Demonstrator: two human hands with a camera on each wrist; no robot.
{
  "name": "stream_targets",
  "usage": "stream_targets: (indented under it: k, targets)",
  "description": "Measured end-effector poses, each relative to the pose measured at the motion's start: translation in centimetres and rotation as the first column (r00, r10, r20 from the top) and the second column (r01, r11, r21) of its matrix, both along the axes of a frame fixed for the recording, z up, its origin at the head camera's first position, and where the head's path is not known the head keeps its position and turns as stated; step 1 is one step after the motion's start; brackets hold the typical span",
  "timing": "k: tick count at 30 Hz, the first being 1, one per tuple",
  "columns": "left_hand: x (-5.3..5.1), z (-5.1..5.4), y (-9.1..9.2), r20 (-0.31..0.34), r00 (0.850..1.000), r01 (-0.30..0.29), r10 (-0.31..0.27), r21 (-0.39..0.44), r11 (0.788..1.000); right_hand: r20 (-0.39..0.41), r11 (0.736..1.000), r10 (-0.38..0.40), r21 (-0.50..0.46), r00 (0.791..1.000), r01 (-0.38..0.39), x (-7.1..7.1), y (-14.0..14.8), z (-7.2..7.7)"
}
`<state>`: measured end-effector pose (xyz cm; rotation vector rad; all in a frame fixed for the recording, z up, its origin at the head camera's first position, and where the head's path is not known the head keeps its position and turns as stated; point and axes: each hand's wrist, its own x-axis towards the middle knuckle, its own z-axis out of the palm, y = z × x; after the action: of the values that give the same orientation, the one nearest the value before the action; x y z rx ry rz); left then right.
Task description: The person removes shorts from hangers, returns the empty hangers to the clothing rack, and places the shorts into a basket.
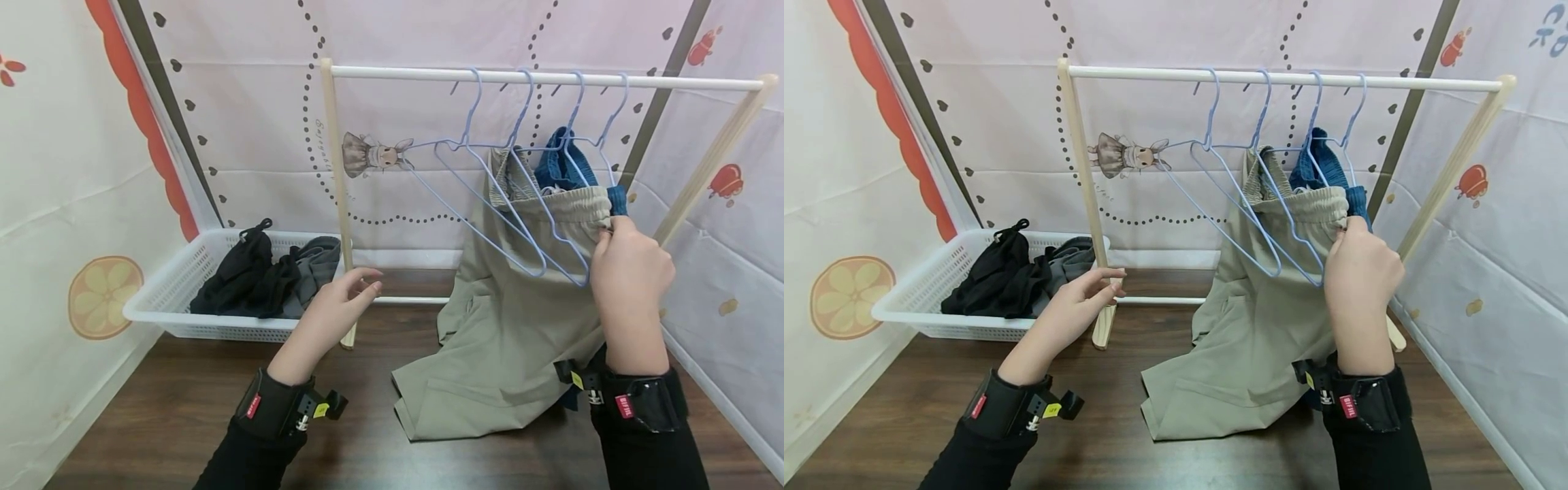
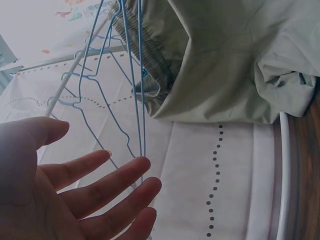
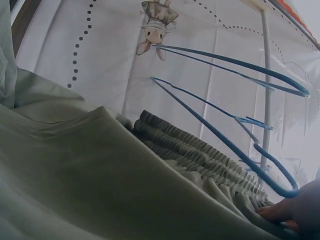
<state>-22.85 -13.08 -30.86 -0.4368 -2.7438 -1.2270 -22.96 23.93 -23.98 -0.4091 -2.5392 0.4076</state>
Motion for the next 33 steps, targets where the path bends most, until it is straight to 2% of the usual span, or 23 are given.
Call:
stream_targets:
  k: [5,8,13,19,23,28,30,33]
  targets:
    - [-0.2,-0.3,0.1,-0.005,1.000,-0.001,0.001,0.012,1.000,-0.071,1.000,0.025,0.012,0.997,-0.024,-0.4,-0.1,-0.3]
    - [-0.4,-0.5,0.2,-0.006,1.000,-0.003,0.003,0.019,1.000,-0.153,0.999,0.038,0.006,0.988,-0.038,-0.7,-0.2,-0.7]
    - [-0.5,-0.6,0.3,-0.010,1.000,0.002,-0.002,0.032,0.999,-0.296,0.997,0.055,-0.027,0.953,-0.066,-1.0,-0.2,-1.2]
    - [-0.5,-0.6,0.4,0.001,1.000,0.005,-0.005,0.051,0.999,-0.420,0.991,0.086,-0.055,0.904,-0.120,-0.7,0.4,-2.0]
    - [-0.6,-0.4,0.5,-0.007,1.000,0.012,-0.012,0.058,0.998,-0.468,0.988,0.082,-0.077,0.880,-0.133,-0.2,1.0,-2.5]
    - [-0.6,-0.4,0.5,-0.024,1.000,0.020,-0.018,0.073,0.997,-0.489,0.985,0.052,-0.119,0.871,-0.126,0.2,1.5,-3.2]
    - [-0.7,-0.5,0.5,-0.027,0.999,0.021,-0.019,0.083,0.996,-0.501,0.984,0.044,-0.127,0.864,-0.123,0.2,1.6,-3.8]
    - [-0.8,-0.7,0.5,-0.024,1.000,0.018,-0.016,0.100,0.995,-0.536,0.982,0.038,-0.135,0.844,-0.130,0.1,1.7,-4.9]
